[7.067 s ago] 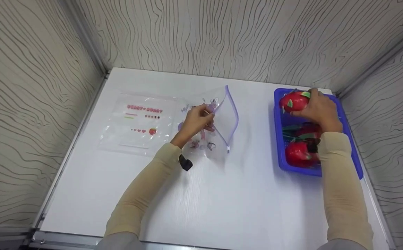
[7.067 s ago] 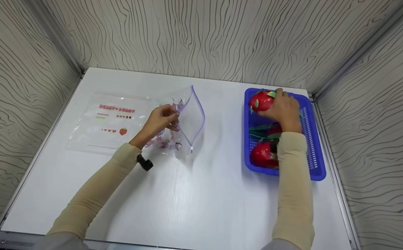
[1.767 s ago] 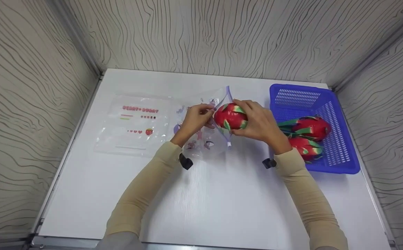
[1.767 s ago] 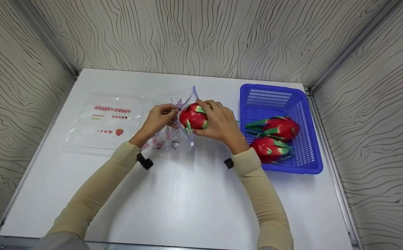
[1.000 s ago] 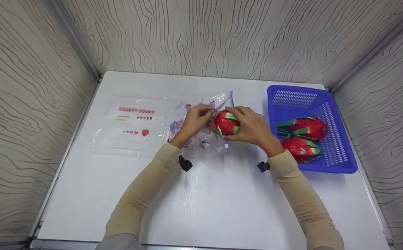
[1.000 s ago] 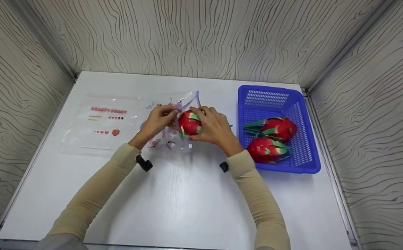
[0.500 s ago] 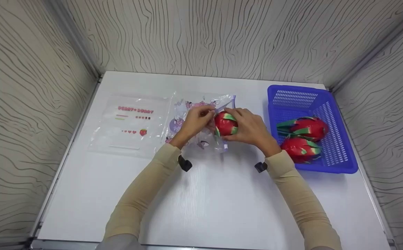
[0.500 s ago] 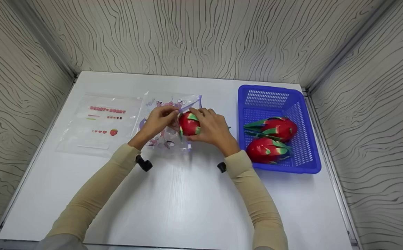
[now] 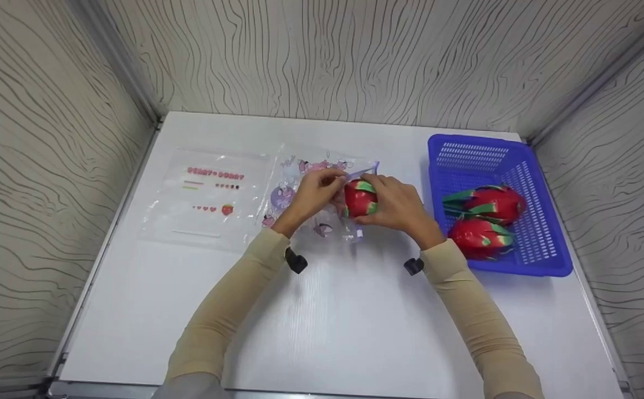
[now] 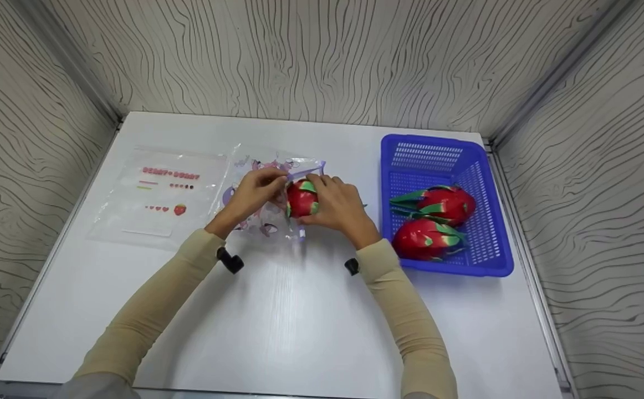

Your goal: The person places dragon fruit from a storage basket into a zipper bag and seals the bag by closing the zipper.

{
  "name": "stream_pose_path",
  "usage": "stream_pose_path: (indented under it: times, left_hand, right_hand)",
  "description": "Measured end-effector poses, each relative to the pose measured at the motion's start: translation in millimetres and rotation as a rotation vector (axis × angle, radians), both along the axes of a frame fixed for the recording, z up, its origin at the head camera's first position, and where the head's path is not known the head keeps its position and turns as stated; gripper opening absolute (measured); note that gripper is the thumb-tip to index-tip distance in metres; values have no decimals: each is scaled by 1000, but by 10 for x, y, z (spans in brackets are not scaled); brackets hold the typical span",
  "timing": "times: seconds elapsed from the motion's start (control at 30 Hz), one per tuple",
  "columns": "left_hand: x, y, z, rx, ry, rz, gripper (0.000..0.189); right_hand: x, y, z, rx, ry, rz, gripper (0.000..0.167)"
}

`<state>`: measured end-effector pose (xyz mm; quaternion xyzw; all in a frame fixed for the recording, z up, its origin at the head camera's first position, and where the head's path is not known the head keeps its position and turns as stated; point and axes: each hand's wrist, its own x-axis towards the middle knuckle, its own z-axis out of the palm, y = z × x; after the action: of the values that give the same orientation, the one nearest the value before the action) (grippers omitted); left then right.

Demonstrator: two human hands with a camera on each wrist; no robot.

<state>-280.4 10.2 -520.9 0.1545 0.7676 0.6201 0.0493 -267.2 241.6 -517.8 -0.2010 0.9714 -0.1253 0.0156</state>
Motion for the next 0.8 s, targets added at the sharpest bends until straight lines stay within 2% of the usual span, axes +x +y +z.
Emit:
stream_pose_path:
  times: [0.27,0.4,0.6,0.8]
  left_hand:
    - [13,14,12,27,-14,-37,25]
    - [16,21,-3,-5,4,-25,25]
    - [25,29,-22,-21,-6,-11,24]
    - [34,41,-24,63,-60,-60,25]
  right_hand:
    - [-33,-25,-65,12,12,12,93]
    - [-32,-30,-105,11,1,24,94]
    - [-24,-26,-159,-10,-6,31,92]
    - [-40,-26,-202,-97,-44,36,75]
